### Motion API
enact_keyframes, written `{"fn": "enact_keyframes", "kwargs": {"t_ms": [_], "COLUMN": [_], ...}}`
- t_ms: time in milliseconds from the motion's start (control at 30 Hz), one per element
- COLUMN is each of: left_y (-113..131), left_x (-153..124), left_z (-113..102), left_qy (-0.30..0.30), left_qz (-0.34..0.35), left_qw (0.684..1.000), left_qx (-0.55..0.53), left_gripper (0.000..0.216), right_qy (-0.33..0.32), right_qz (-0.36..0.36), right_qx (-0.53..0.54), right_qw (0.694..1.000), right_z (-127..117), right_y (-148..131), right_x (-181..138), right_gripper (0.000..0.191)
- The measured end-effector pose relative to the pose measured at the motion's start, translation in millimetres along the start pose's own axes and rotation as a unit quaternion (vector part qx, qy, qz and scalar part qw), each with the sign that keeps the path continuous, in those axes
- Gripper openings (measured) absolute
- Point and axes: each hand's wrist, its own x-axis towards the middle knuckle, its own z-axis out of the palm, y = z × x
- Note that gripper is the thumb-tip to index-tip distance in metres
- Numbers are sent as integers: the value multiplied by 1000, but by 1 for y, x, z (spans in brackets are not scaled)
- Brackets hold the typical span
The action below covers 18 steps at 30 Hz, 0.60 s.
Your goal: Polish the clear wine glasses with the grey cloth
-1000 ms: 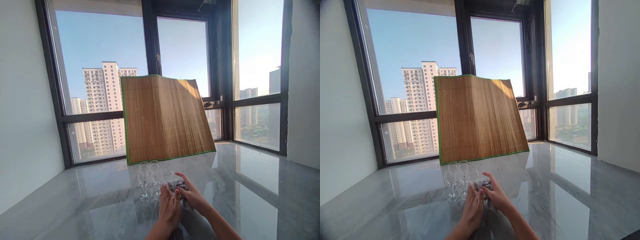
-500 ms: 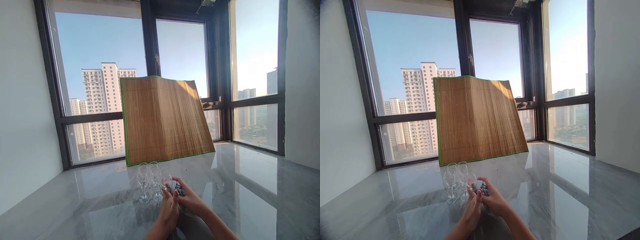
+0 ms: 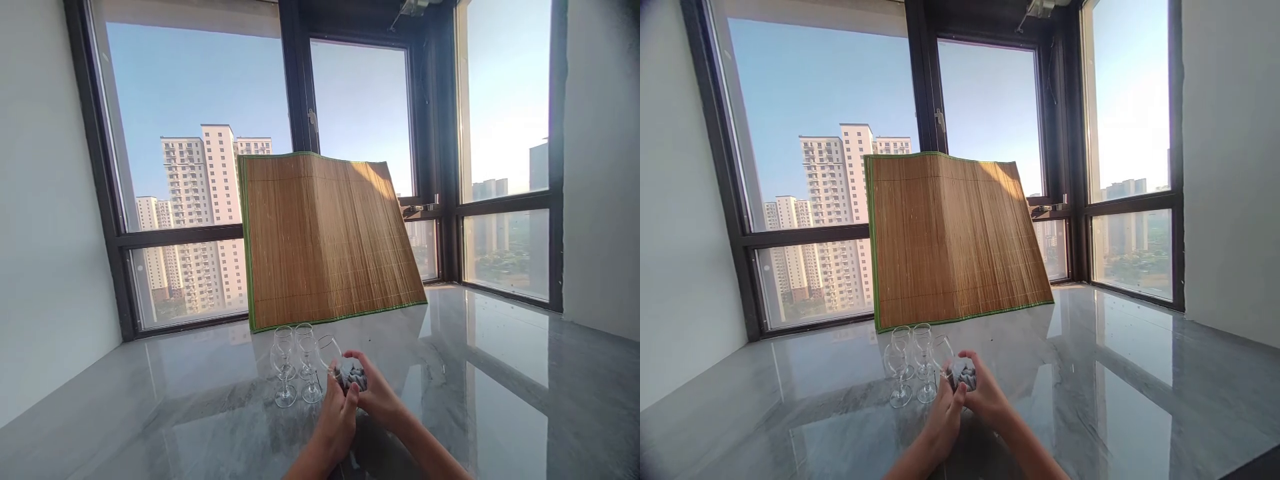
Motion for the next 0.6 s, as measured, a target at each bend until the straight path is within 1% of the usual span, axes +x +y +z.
{"fn": "enact_keyframes", "kwargs": {"t_ms": [133,267,367,400,467,533,600], "left_y": [13,21,19,17,14,13,15], "left_x": [-5,-8,-6,-5,-3,-1,0], "left_z": [-5,-7,-5,-4,-3,-3,-3], "left_qy": [-40,-65,-70,-66,-40,3,53], "left_qz": [4,4,-4,-10,-16,-2,18], "left_qw": [999,997,997,997,998,998,996], "left_qx": [25,40,24,25,42,65,69], "left_gripper": [75,77,79,79,75,66,55], "right_qy": [18,33,53,58,73,106,154], "right_qz": [-23,-28,-27,-21,-11,-4,9], "right_qx": [-70,-72,-61,-52,-35,-31,-45], "right_qw": [997,996,996,997,997,994,987], "right_z": [-4,-6,-4,-3,-2,-3,-7], "right_y": [10,13,12,12,11,10,10], "right_x": [3,5,4,4,4,6,8], "right_gripper": [65,67,61,59,59,60,60]}}
